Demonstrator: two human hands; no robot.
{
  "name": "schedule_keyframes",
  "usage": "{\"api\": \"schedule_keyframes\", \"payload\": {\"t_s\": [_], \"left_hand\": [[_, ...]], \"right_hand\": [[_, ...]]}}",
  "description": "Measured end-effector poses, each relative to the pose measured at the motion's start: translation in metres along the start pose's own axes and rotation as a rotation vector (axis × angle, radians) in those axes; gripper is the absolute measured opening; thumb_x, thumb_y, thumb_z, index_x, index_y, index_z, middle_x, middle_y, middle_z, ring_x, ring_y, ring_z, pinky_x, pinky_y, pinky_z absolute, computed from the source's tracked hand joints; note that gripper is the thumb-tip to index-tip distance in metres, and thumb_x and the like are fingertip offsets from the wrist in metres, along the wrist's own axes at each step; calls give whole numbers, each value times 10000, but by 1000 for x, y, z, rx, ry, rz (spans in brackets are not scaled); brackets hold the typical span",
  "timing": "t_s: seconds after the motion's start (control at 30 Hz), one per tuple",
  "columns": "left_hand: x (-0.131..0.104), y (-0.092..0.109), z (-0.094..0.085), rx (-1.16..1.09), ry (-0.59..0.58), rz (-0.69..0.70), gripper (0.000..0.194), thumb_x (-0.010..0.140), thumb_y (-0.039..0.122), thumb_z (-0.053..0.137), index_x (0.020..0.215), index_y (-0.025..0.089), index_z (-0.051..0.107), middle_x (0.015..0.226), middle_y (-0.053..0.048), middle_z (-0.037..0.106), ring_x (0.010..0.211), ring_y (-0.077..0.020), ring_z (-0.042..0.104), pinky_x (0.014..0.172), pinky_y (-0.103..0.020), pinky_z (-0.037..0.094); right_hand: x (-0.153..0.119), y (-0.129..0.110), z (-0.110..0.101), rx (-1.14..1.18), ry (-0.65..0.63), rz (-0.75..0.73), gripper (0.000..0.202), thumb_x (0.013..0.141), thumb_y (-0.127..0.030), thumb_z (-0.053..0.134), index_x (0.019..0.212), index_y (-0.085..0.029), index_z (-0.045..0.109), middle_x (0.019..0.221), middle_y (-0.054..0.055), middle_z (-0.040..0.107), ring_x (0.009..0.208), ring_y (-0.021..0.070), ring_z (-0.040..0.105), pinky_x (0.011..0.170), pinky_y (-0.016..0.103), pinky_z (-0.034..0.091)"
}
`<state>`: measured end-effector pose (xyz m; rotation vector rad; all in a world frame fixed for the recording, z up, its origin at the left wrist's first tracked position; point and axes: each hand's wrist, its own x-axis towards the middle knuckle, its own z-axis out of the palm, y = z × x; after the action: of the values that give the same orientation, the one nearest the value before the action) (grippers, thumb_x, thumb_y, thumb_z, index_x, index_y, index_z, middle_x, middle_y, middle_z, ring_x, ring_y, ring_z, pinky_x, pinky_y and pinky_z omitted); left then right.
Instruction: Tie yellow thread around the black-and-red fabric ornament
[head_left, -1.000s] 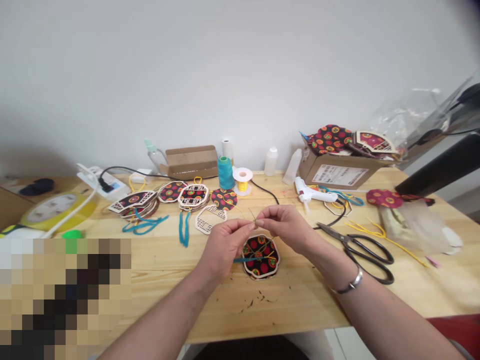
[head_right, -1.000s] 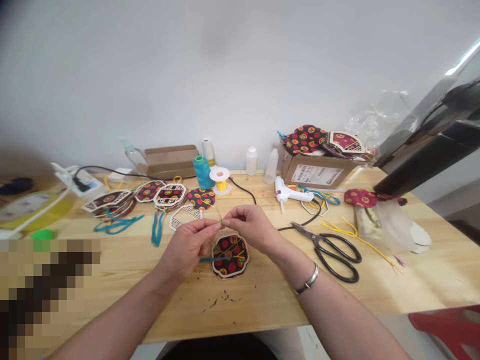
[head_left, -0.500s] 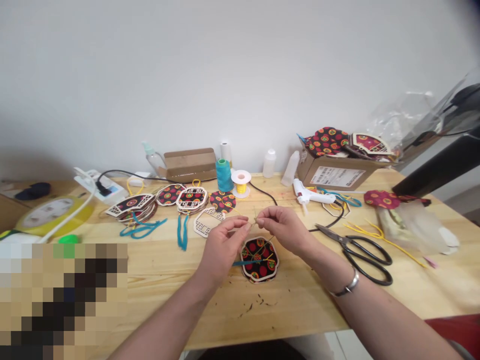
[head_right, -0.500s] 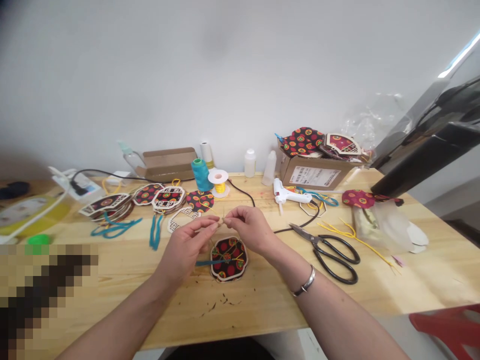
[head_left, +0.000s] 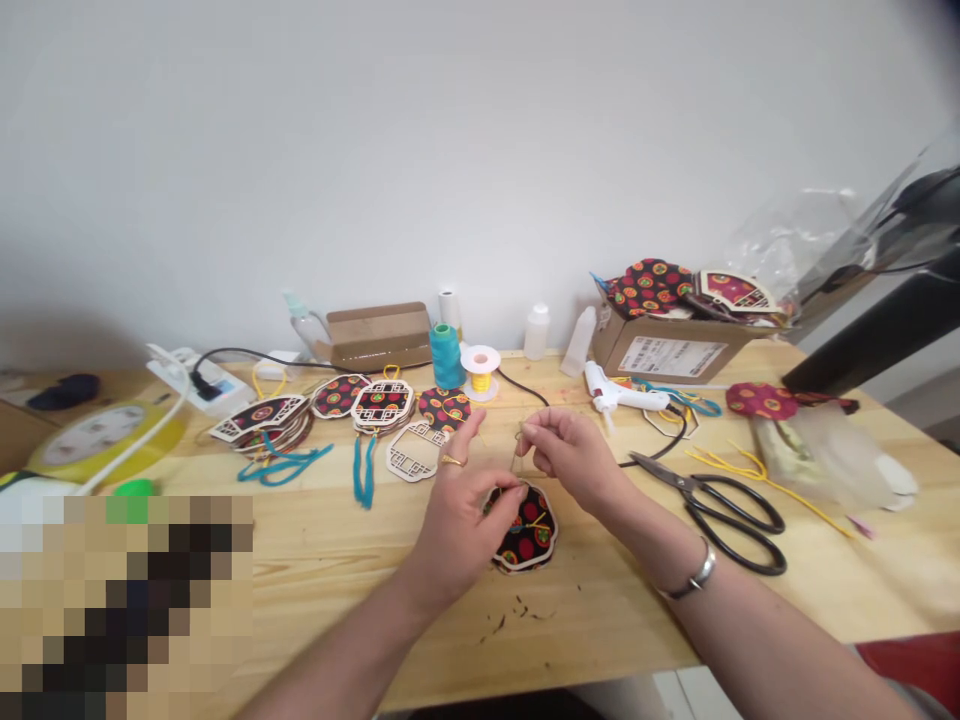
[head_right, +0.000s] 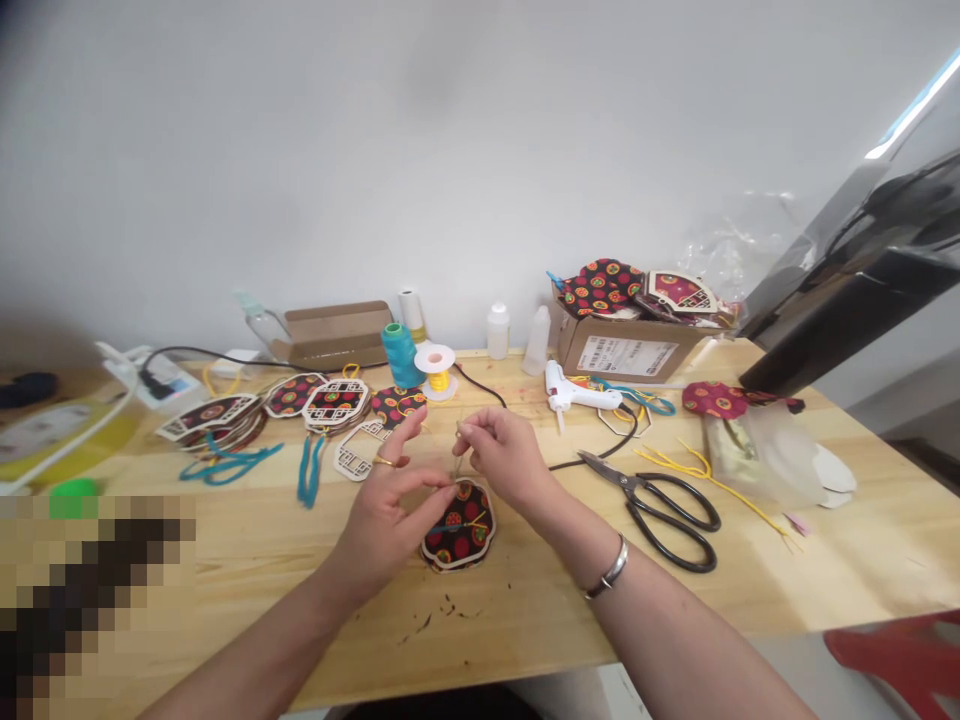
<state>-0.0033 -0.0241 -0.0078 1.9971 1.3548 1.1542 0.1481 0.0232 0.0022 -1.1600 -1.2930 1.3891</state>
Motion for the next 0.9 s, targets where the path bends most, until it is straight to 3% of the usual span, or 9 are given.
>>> {"api": "schedule_keyframes", "payload": {"t_s": [0.2, 0.37, 0.43, 0.53, 0.67, 0.9], "left_hand": [[2, 1, -3, -134, -99, -100, 111, 764, 217, 588, 701, 203, 679, 1427, -83, 372, 1304, -292, 339, 1064, -464, 244], [5, 4, -7, -561, 25, -258, 163, 809, 243, 553, 959, 197, 596, 1326, -106, 503, 1246, -239, 432, 1026, -390, 328], [6, 5, -6, -668, 15, -299, 244, 805, 250, 568, 1042, 196, 582, 1198, -92, 595, 1132, -211, 529, 954, -338, 401], [8, 5, -5, -702, -39, -360, 241, 791, 279, 590, 1011, 184, 615, 911, -45, 669, 798, -155, 613, 765, -278, 476], [8, 3, -4, -714, -76, -456, 213, 780, 322, 604, 930, 179, 649, 749, 1, 617, 554, -84, 504, 530, -210, 418], [10, 0, -5, -811, -77, -554, 192, 741, 333, 648, 743, 140, 652, 599, 41, 518, 393, -10, 328, 384, -165, 241]], "right_hand": [[-5, -9, -1, 330, -204, 97, 279, 725, -376, 642, 671, -158, 477, 547, -35, 554, 359, 18, 297, 375, 179, 161], [-7, -11, 0, 259, -273, 144, 292, 703, -384, 674, 663, -149, 506, 495, -47, 519, 361, 19, 300, 369, 177, 149], [-8, -11, 1, 206, -274, 146, 297, 700, -392, 674, 649, -146, 516, 485, -47, 511, 366, 22, 308, 370, 179, 154], [-9, -12, 3, 150, -253, 134, 305, 698, -402, 669, 626, -145, 522, 473, -43, 504, 385, 30, 327, 379, 179, 172], [-8, -11, 3, 82, -230, 103, 277, 700, -392, 655, 637, -143, 552, 460, -43, 500, 389, 35, 339, 382, 183, 197], [-8, -10, 5, 39, -205, 91, 234, 700, -361, 644, 663, -147, 557, 449, -45, 503, 386, 40, 352, 381, 182, 213]]}}
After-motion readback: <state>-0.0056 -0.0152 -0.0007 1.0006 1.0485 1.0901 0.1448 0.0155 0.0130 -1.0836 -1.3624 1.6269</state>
